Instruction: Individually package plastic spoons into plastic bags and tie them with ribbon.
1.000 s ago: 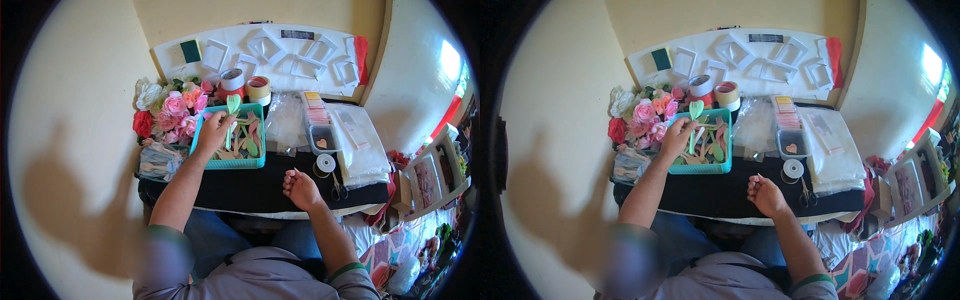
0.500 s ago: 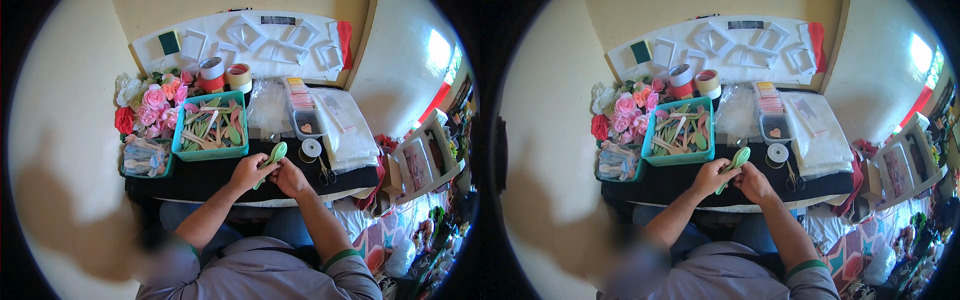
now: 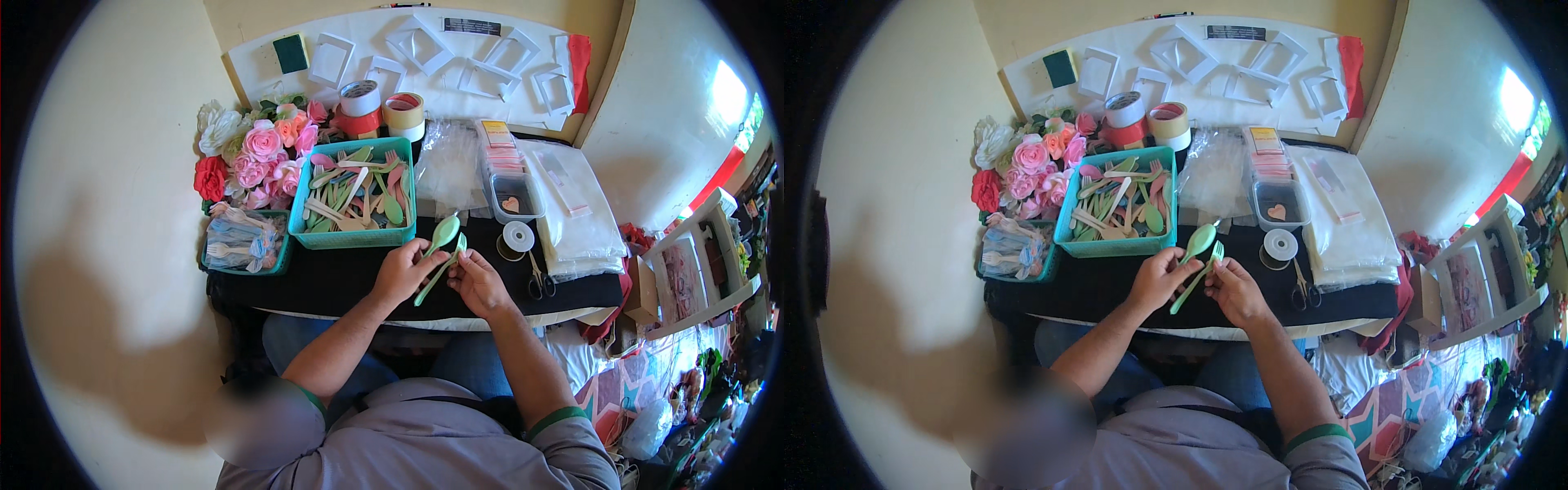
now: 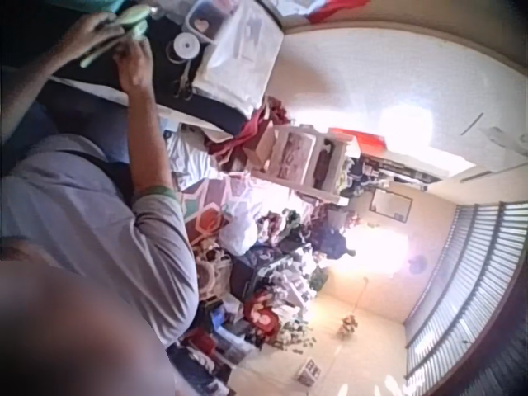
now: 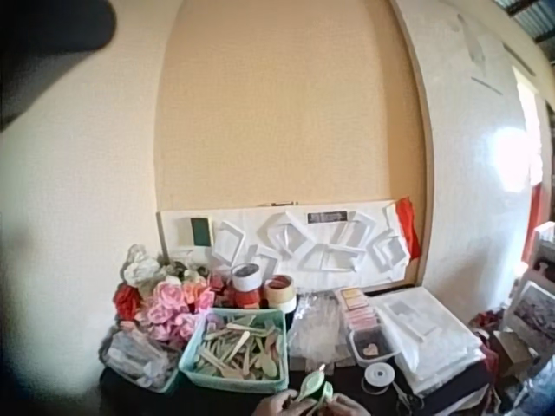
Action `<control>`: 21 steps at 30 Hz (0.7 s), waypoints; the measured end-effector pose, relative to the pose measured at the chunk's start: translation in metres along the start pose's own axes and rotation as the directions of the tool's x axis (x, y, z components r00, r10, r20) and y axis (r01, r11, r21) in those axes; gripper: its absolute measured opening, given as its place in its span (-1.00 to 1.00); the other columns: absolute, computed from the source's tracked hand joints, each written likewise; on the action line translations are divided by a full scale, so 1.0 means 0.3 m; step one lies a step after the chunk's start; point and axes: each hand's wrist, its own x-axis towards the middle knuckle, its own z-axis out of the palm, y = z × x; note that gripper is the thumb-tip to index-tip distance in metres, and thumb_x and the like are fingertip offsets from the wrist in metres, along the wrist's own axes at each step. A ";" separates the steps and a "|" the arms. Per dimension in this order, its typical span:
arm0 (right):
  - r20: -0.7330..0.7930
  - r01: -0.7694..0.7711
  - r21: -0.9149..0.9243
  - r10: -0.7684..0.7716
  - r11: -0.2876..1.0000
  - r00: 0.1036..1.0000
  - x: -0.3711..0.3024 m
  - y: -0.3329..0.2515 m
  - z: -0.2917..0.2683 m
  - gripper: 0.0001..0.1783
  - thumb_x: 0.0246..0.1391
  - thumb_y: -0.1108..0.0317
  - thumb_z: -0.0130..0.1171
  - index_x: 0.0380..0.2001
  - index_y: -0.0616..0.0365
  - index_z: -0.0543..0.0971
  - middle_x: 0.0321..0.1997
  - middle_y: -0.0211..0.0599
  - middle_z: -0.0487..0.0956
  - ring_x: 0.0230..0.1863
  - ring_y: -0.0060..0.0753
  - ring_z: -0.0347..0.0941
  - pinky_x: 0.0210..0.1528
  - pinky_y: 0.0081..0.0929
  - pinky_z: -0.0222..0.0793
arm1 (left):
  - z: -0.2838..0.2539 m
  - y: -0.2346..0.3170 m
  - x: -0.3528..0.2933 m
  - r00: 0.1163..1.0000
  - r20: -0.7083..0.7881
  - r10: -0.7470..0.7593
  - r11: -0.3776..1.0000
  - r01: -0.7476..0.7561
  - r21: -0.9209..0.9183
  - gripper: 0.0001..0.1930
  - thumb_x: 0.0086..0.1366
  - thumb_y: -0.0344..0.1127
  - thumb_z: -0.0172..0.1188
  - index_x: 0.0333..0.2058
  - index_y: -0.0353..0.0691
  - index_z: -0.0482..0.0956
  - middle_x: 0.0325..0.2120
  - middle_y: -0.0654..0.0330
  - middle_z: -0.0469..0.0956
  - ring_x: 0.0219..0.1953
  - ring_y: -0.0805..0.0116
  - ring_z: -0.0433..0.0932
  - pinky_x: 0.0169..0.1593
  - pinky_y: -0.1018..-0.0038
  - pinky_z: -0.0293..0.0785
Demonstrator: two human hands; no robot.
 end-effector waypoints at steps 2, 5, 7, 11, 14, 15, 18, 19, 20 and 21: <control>-0.046 -0.001 -0.006 0.000 1.000 0.999 -0.007 -0.010 0.032 -0.89 0.29 0.23 0.05 -0.34 -0.06 0.44 -0.30 -0.51 0.48 -0.25 -0.54 0.39 -0.16 -0.46 0.29 | 0.001 0.016 -0.013 0.993 -0.007 -0.121 0.983 0.119 -0.138 -0.62 0.25 -0.05 0.28 -0.26 -0.32 0.59 -0.68 0.27 0.46 -0.64 0.57 0.47 -0.56 0.57 0.34; -0.082 -0.003 -0.018 0.002 1.000 0.997 0.000 -0.009 0.040 -0.85 0.28 0.22 0.08 -0.37 -0.06 0.43 -0.33 -0.51 0.48 -0.28 -0.54 0.39 -0.18 -0.47 0.31 | 0.006 -0.021 -0.016 0.999 -0.049 -0.009 0.999 0.008 -0.035 -0.64 0.24 -0.08 0.28 -0.27 -0.33 0.62 -0.66 0.23 0.49 -0.60 0.52 0.51 -0.51 0.51 0.38; -0.077 -0.002 -0.024 0.000 1.000 0.997 0.004 -0.007 0.033 -0.85 0.28 0.21 0.08 -0.38 -0.06 0.43 -0.33 -0.50 0.48 -0.27 -0.54 0.39 -0.18 -0.47 0.32 | 0.007 -0.030 -0.015 0.991 -0.066 0.115 0.990 -0.109 0.084 -0.65 0.24 -0.09 0.29 -0.29 -0.34 0.63 -0.63 0.20 0.51 -0.58 0.48 0.54 -0.48 0.48 0.40; -0.055 0.043 -0.032 -0.045 0.999 0.997 0.006 -0.004 0.022 -0.84 0.29 0.22 0.07 -0.38 -0.04 0.43 -0.31 -0.47 0.50 -0.24 -0.54 0.44 -0.16 -0.47 0.36 | 0.008 -0.021 -0.013 0.967 -0.014 0.253 0.936 -0.241 0.257 -0.72 0.23 -0.17 0.30 -0.30 -0.33 0.67 -0.45 0.15 0.61 -0.55 0.49 0.55 -0.43 0.56 0.42; -0.060 0.060 -0.024 -0.061 0.998 0.996 0.006 0.003 0.025 -0.85 0.29 0.21 0.06 -0.36 -0.02 0.44 -0.30 -0.45 0.52 -0.22 -0.53 0.47 -0.16 -0.47 0.37 | 0.023 -0.008 -0.034 0.998 0.057 0.030 0.997 -0.034 0.070 -0.71 0.22 -0.17 0.31 -0.25 -0.31 0.68 -0.45 0.13 0.62 -0.54 0.50 0.58 -0.45 0.58 0.46; -0.062 0.056 -0.019 -0.057 0.998 0.996 0.003 0.007 0.023 -0.84 0.29 0.21 0.06 -0.35 -0.01 0.44 -0.30 -0.44 0.52 -0.21 -0.53 0.48 -0.15 -0.47 0.37 | 0.027 0.001 -0.041 0.999 0.048 0.013 0.998 -0.015 0.053 -0.71 0.22 -0.17 0.31 -0.23 -0.29 0.68 -0.46 0.12 0.63 -0.53 0.51 0.60 -0.46 0.58 0.47; -0.074 0.069 -0.022 -0.070 0.997 0.995 0.005 -0.008 0.042 -0.84 0.30 0.20 0.05 -0.34 0.00 0.45 -0.30 -0.44 0.53 -0.21 -0.52 0.49 -0.15 -0.47 0.38 | 0.024 0.034 -0.024 0.999 0.041 -0.013 0.992 0.008 0.124 -0.70 0.22 -0.16 0.30 -0.21 -0.27 0.68 -0.49 0.12 0.64 -0.53 0.53 0.61 -0.48 0.59 0.48; -0.083 0.081 -0.025 -0.083 0.996 0.993 0.000 -0.009 0.048 -0.83 0.30 0.20 0.05 -0.33 0.01 0.45 -0.30 -0.44 0.53 -0.22 -0.52 0.49 -0.15 -0.47 0.38 | 0.022 0.037 -0.025 0.999 0.039 -0.026 0.976 0.017 0.216 -0.70 0.23 -0.15 0.29 -0.21 -0.25 0.68 -0.50 0.12 0.65 -0.53 0.54 0.61 -0.50 0.59 0.48; -0.083 0.076 -0.016 -0.077 0.997 0.994 -0.002 -0.004 0.043 -0.83 0.28 0.20 0.08 -0.34 0.02 0.45 -0.30 -0.44 0.53 -0.23 -0.53 0.48 -0.15 -0.47 0.38 | 0.024 0.030 -0.028 0.999 0.014 0.046 0.962 -0.048 0.270 -0.72 0.21 -0.14 0.30 -0.25 -0.24 0.69 -0.54 0.12 0.64 -0.53 0.38 0.63 -0.47 0.52 0.50; -0.087 0.074 -0.015 -0.075 0.997 0.993 -0.004 0.000 0.040 -0.83 0.28 0.20 0.08 -0.34 0.02 0.45 -0.30 -0.44 0.53 -0.23 -0.53 0.48 -0.15 -0.47 0.38 | 0.026 0.032 -0.034 0.999 0.017 0.043 0.962 -0.046 0.269 -0.72 0.21 -0.14 0.30 -0.25 -0.24 0.69 -0.54 0.12 0.64 -0.53 0.38 0.63 -0.47 0.52 0.50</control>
